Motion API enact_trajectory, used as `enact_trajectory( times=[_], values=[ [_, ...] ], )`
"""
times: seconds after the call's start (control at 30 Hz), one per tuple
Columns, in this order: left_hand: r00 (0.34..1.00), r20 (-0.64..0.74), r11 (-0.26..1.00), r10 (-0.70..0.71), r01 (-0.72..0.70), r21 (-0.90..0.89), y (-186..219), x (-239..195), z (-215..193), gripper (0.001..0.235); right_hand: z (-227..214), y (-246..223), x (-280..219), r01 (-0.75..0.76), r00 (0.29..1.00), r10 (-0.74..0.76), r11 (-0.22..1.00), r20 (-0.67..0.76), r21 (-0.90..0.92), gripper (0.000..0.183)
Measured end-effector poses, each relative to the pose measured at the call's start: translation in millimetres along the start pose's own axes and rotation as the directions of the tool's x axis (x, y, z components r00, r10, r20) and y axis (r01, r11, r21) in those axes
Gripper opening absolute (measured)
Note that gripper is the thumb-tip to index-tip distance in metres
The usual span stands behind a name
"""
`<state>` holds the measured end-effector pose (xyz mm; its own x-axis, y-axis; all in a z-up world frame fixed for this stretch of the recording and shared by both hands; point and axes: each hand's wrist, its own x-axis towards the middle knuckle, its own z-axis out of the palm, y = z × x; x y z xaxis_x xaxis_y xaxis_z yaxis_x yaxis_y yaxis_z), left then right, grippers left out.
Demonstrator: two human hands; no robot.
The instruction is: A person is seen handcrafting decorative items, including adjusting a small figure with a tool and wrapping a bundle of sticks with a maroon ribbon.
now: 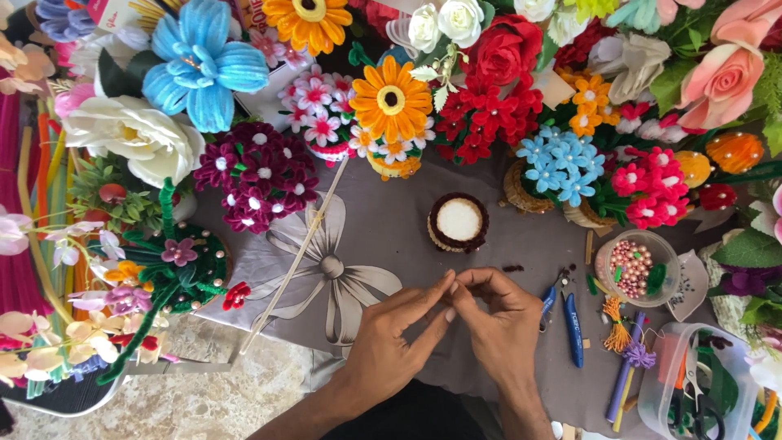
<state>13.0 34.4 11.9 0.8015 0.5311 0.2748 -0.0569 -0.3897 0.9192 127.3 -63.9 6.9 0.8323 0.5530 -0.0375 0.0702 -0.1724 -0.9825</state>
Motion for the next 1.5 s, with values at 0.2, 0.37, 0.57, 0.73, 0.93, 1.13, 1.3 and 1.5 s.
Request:
enact_trajectory(
  times=[0.2, 0.37, 0.57, 0.73, 0.93, 1.13, 1.3, 1.5],
  values=[
    [0.95, 0.003, 0.912, 0.313, -0.302, 0.277, -4.2, -8.9, -17.9, 0.034, 0.6, 4.7, -0.1, -0.091, 0.978, 0.066, 0.989, 0.199, 0.118, 0.011],
    [0.92, -0.003, 0.874, 0.391, -0.371, 0.313, -5.0, -24.5, -37.8, 0.021, 3.9, 1.9, -3.5, -0.243, 0.895, 0.135, 0.947, 0.424, 0.212, 0.021],
    [0.964, -0.129, 0.951, 0.231, -0.196, 0.239, -11.5, -56.1, -56.1, 0.018, 23.3, -9.3, -15.3, -0.136, 0.84, 0.103, 0.991, 0.533, 0.022, 0.014],
    [0.988, -0.149, 0.959, 0.028, 0.016, 0.283, -14.3, -91.9, -72.5, 0.029, 34.1, -24.9, -27.0, -0.12, 0.669, 0.207, 0.978, 0.713, -0.171, 0.003],
    [0.987, -0.148, 0.994, -0.054, 0.066, 0.083, -4.1, -107.2, -78.6, 0.028, 38.1, -27.8, -30.4, -0.156, 0.668, 0.157, 0.985, 0.727, -0.07, 0.013],
    [0.74, -0.104, 0.707, -0.665, 0.578, -0.407, -0.2, -103.7, -69.7, 0.011, 26.1, -27.3, -41.0, 0.044, 0.704, 0.061, 0.991, 0.707, -0.13, 0.009],
    [0.724, 0.043, 0.654, -0.689, 0.646, -0.395, -16.0, -109.9, -55.0, 0.015, 7.4, -23.4, -38.2, 0.301, 0.675, -0.094, 0.941, 0.732, -0.157, 0.015],
    [0.69, 0.139, 0.67, -0.711, 0.724, -0.165, -27.4, -121.1, -49.3, 0.019, -10.7, 0.3, -19.9, 0.298, 0.932, -0.169, 0.861, 0.32, -0.412, 0.016]
  ],
)
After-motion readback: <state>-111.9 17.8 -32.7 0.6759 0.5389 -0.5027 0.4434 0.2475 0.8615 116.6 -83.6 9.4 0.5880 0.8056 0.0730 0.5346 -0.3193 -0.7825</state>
